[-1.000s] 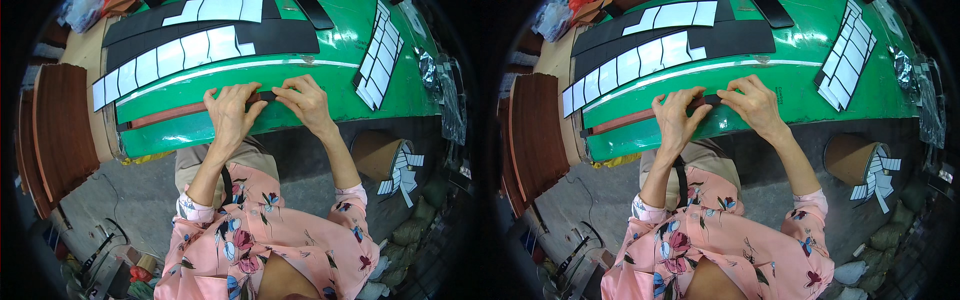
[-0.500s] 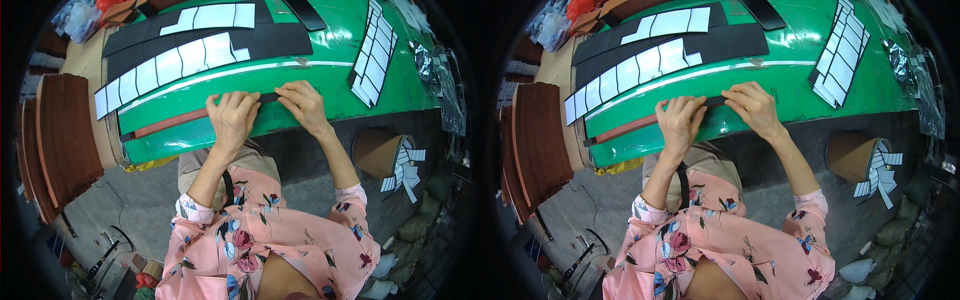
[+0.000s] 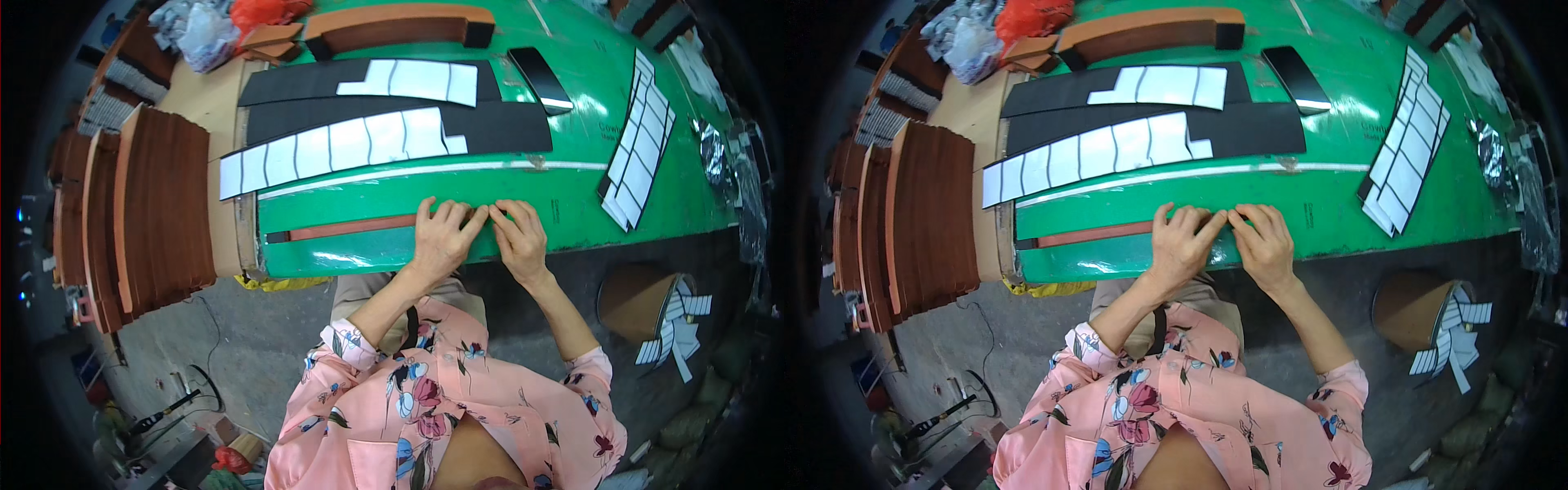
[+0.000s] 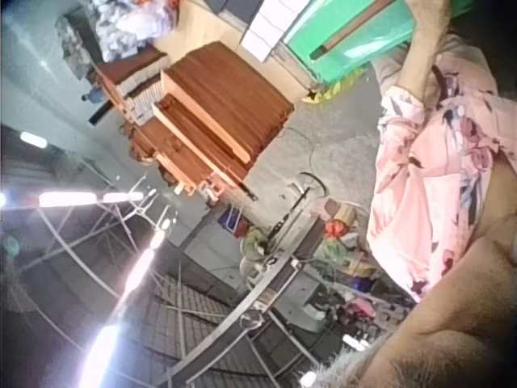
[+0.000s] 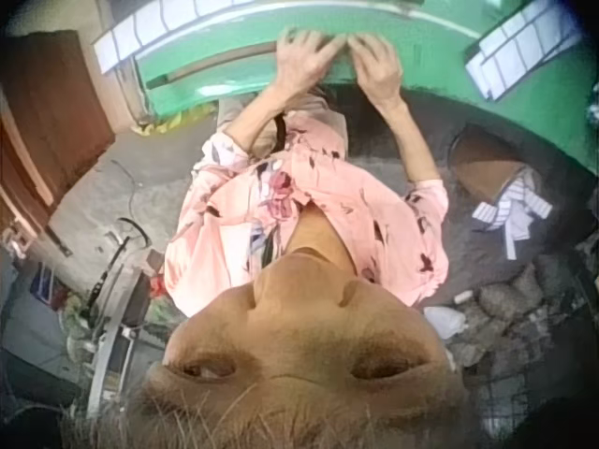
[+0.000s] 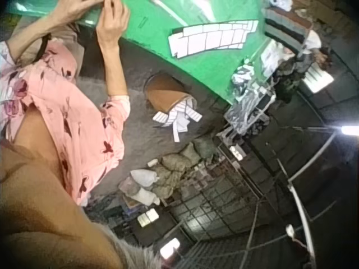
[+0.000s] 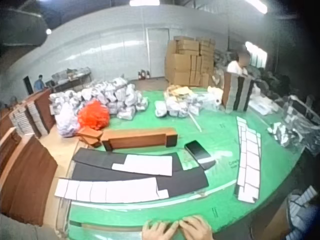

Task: Attaching black adhesive-backed foam strips to the ends of long wooden furniture components.

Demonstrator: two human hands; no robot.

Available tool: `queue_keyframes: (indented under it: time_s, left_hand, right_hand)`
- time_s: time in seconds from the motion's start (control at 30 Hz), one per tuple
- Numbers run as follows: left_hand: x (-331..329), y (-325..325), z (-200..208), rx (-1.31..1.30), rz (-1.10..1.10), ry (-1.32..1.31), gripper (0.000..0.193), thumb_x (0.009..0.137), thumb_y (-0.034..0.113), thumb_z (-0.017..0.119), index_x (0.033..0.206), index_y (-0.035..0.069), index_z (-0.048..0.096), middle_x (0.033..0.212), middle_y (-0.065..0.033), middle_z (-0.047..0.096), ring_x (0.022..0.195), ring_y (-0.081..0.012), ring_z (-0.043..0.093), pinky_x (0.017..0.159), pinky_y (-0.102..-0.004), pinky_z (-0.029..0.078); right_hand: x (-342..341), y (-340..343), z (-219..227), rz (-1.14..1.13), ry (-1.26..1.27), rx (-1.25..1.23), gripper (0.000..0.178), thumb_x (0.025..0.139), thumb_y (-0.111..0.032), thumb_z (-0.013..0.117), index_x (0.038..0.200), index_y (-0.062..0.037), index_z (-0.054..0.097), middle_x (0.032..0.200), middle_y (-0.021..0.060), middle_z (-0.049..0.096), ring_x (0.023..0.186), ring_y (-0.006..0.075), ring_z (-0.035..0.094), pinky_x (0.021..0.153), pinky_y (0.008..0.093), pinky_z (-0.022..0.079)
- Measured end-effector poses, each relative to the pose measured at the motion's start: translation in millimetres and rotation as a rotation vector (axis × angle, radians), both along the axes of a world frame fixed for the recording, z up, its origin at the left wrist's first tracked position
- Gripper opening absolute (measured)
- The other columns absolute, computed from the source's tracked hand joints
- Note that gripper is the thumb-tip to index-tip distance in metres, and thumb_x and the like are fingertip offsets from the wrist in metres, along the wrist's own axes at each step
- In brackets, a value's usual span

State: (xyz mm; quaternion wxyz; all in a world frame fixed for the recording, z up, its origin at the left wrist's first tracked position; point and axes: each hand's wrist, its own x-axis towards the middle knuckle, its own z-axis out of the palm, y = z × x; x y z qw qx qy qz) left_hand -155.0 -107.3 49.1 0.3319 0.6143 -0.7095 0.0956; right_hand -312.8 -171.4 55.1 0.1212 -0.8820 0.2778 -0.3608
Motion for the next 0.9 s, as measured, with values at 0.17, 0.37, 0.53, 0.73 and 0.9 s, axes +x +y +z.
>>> queue_keyframes:
  time_s: [0.17,0.37,0.53,0.73,0.9]
  left_hand:
    - [40,44,28,0.022,0.093,-0.017,0.054,0.064,0.012,0.074,0.115,0.013,0.059,0.117,-0.0086,0.052,0.111,-0.0262,0.05,0.096,-0.0565,0.027]
    - [149,142,26,-0.249,0.807,0.567,0.029,0.089,0.014,0.054,0.116,0.007,0.058,0.104,-0.0097,0.055,0.093,-0.0217,0.052,0.079,-0.033,0.039]
    - [174,147,20,0.253,0.662,1.091,0.036,0.097,0.028,0.046,0.122,0.003,0.055,0.078,-0.0003,0.052,0.068,-0.0078,0.049,0.059,-0.0233,0.04]
    - [186,114,12,0.136,0.604,1.13,0.026,0.092,0.018,0.055,0.112,0.002,0.061,0.079,-0.0012,0.059,0.063,-0.0068,0.051,0.058,-0.022,0.044]
    - [207,83,7,0.308,0.696,0.779,0.031,0.088,0.026,0.06,0.108,0.003,0.063,0.086,-0.0128,0.069,0.071,-0.0235,0.066,0.062,-0.033,0.049]
  right_hand:
    - [-4,4,1,-0.075,-0.232,0.633,0.047,0.081,-0.004,0.064,0.125,-0.0029,0.05,0.126,0.0109,0.049,0.103,0.0228,0.054,0.087,0.0348,0.047]
    - [-22,-1,-17,-0.091,-0.246,0.939,0.037,0.088,-0.011,0.057,0.124,-0.0014,0.051,0.118,0.0078,0.052,0.098,0.0146,0.054,0.081,0.0274,0.048]
    - [-8,-2,-9,-0.163,-0.252,1.133,0.024,0.093,-0.014,0.052,0.111,0.0002,0.059,0.105,0.005,0.054,0.087,0.0109,0.057,0.074,0.0233,0.05]
    - [-5,-23,-12,-0.215,-0.318,1.023,0.02,0.094,-0.013,0.053,0.109,-0.0016,0.06,0.082,0.0006,0.059,0.073,0.0077,0.057,0.067,0.0225,0.048]
    - [5,-86,-18,-0.394,-0.083,0.913,0.033,0.097,-0.032,0.048,0.082,-0.0057,0.062,0.062,-0.0041,0.045,0.057,0.0023,0.041,0.05,0.019,0.035]
